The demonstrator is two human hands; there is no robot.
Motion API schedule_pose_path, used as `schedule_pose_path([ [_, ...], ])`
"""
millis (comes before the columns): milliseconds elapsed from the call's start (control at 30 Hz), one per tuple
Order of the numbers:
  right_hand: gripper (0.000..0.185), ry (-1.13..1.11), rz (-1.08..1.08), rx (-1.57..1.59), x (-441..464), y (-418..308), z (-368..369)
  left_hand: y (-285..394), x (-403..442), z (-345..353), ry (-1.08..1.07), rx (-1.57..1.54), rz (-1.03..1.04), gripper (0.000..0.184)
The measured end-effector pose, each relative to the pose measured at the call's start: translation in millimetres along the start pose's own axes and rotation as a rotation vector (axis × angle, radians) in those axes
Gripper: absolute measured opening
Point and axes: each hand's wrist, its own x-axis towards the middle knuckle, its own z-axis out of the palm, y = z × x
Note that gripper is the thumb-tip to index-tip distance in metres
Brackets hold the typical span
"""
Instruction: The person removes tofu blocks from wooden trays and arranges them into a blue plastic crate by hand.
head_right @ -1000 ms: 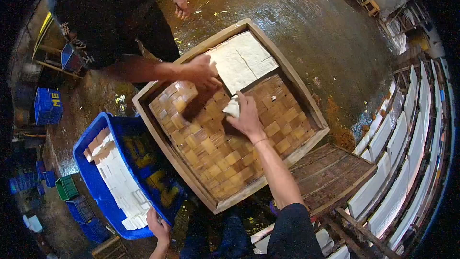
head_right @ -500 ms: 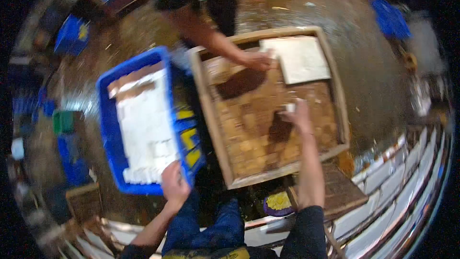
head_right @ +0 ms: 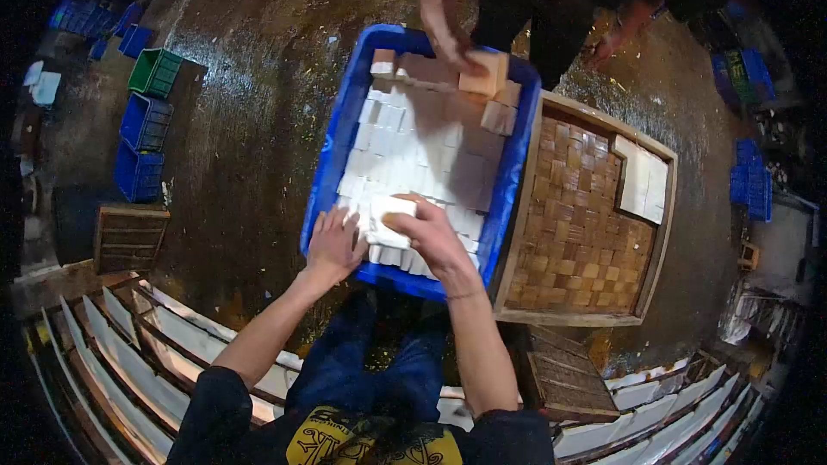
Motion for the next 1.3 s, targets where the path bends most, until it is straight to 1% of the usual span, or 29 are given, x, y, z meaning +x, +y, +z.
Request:
schedule_pose_path([
  [33, 0.036, 0.011, 0.011, -0.142, 21, 14, 9, -12, 0, -1, -0.205, 0.004, -0.002, 0.051],
  [100, 0.042, 0.082, 0.019, -0.346, 45, 25, 35, -15, -15, -12, -0.126, 0.04, 0.104, 0.047],
  [133, 0.042, 0.082, 0.022, -0.358, 56, 36, 45, -18, -20, -10, -0.043, -0.108, 0.088, 0.042],
  [167, 0.049, 0.199, 0.0, -0.562, 66, 50, 52, -14, -27, -16, 0.142, -0.232, 0.068, 0.038],
  [200, 0.056, 0.316, -0.025, -0.766, 76, 63, 57, -13, -33, -23, 0.149, -0.29, 0.058, 0.032],
  [233, 0.075, 0.321, -0.025, -0.934, 83, 76, 61, -14, -39, -27, 0.155, -0.345, 0.051, 0.026],
  [300, 0.082, 0.356, -0.11, -1.014, 99, 114, 55, -22, -50, -32, 0.196, -0.41, 0.04, 0.025],
  [333, 0.079, 0.327, 0.001, -0.885, 90, 103, 58, -25, -51, -32, 0.23, -0.469, 0.032, 0.024],
  [367, 0.079, 0.333, 0.003, -0.888, 83, 93, 60, -28, -46, -33, 0.228, -0.476, 0.035, 0.024],
  [433, 0.072, 0.245, 0.17, -0.357, 70, 76, 59, -33, -18, -34, 0.301, -0.596, 0.031, 0.025],
  [467, 0.07, 0.183, 0.253, -0.303, 73, 75, 44, -30, 1, -34, 0.32, -0.578, 0.063, 0.027],
  [500, 0.07, 0.202, 0.239, -0.294, 71, 76, 29, -27, 19, -32, 0.315, -0.58, 0.088, 0.027],
  [600, 0.06, 0.22, -0.071, -0.657, 33, 52, -8, -18, 63, 4, 0.14, -0.325, 0.276, 0.031],
  [633, 0.052, 0.276, -0.176, -0.576, 3, 28, -12, -21, 70, 29, 0.031, -0.288, 0.248, 0.031],
  [667, 0.048, 0.348, -0.259, -0.481, -24, 8, -31, -21, 71, 32, -0.047, -0.218, 0.295, 0.028],
  [733, 0.035, 0.538, -0.473, -0.328, -70, -21, -90, -24, 67, 39, 0.115, -0.205, 0.427, 0.024],
  [767, 0.031, 0.69, -0.464, -0.245, -92, -33, -126, -34, 66, 42, 0.135, -0.203, 0.508, 0.023],
  [800, 0.032, 0.862, -0.487, -0.41, -106, -33, -182, -22, 62, 22, 0.076, -0.213, 0.411, 0.021],
  [833, 0.031, 1.034, -0.442, -0.436, -116, -36, -237, -18, 60, 15, 0.091, -0.257, 0.458, 0.023],
  [867, 0.031, 1.134, -0.499, -0.423, -130, -35, -289, -26, 60, 24, 0.118, -0.257, 0.517, 0.026],
  [900, 0.032, 1.193, -0.435, -0.384, -130, -22, -364, -34, 62, 32, 0.148, -0.255, 0.568, 0.029],
  [967, 0.034, 1.326, -0.373, -0.333, -125, 6, -496, -24, 63, 24, 0.08, -0.12, 0.508, 0.034],
  [1033, 0.032, 1.396, -0.354, -0.324, -113, 11, -588, -17, 62, 24, 0.123, -0.072, 0.496, 0.035],
  [1100, 0.043, 1.514, -0.269, -0.246, -102, 5, -651, -20, 64, 23, 0.022, 0.047, 0.432, 0.039],
  [1133, 0.054, 1.495, -0.235, -0.236, -108, -21, -644, -18, 61, 23, 0.012, 0.047, 0.409, 0.039],
  [1167, 0.054, 1.496, -0.24, -0.217, -97, -31, -652, -12, 61, 19, 0.002, 0.048, 0.385, 0.039],
  [1200, 0.056, 1.625, -0.231, -0.212, -85, -40, -662, 3, 62, 13, 0.009, 0.104, 0.371, 0.039],
  [1233, 0.058, 1.754, -0.218, -0.209, -75, -47, -676, 5, 60, 12, -0.107, 0.109, 0.267, 0.044],
  [1300, 0.056, 1.788, -0.258, -0.131, -51, -46, -715, 20, 63, 7, -0.083, 0.121, 0.467, 0.044],
])
